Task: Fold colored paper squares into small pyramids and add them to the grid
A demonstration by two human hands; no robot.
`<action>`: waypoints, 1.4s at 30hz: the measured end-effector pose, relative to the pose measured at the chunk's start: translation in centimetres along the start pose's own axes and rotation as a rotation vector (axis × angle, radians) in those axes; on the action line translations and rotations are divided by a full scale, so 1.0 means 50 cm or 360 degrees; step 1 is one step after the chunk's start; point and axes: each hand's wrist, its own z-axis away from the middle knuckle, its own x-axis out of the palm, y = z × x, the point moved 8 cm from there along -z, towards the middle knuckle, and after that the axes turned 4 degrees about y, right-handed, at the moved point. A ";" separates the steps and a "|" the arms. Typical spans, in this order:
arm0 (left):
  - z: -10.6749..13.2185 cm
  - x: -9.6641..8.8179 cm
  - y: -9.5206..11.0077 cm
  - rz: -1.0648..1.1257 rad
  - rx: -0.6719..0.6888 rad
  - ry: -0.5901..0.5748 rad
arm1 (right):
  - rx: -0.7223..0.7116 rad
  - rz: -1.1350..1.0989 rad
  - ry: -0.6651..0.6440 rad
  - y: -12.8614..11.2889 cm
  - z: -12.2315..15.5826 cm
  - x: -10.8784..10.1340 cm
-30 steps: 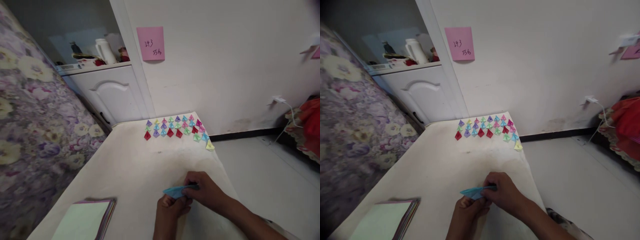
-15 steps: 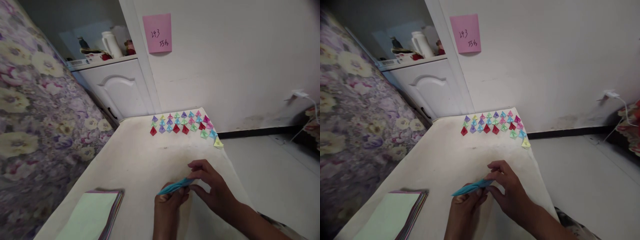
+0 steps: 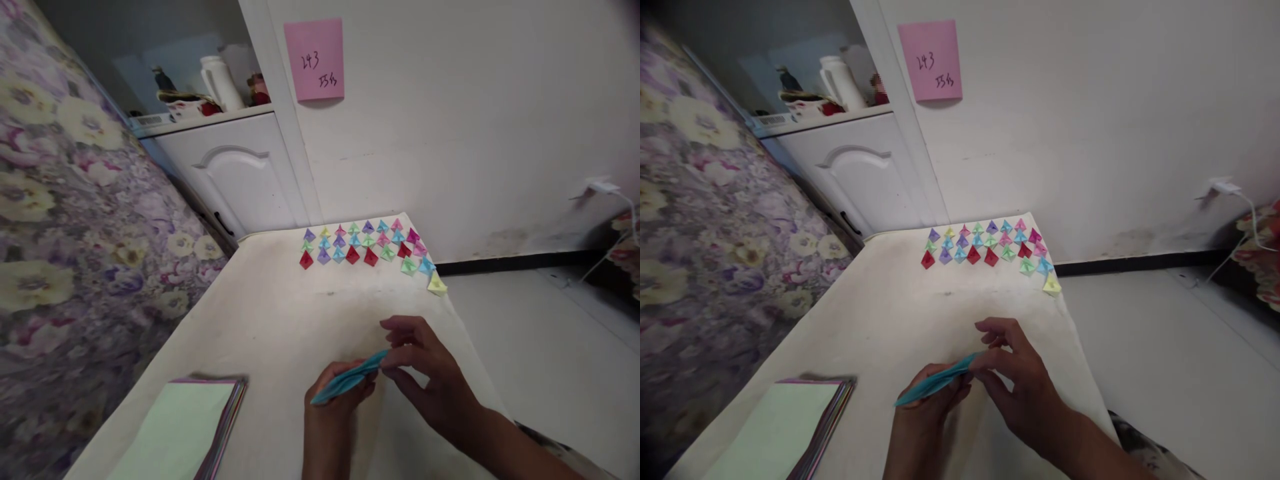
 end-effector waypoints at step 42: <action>0.001 -0.004 0.008 -0.0139 0.0074 -0.0004 | -0.0151 0.0167 0.0031 -0.012 0.009 -0.002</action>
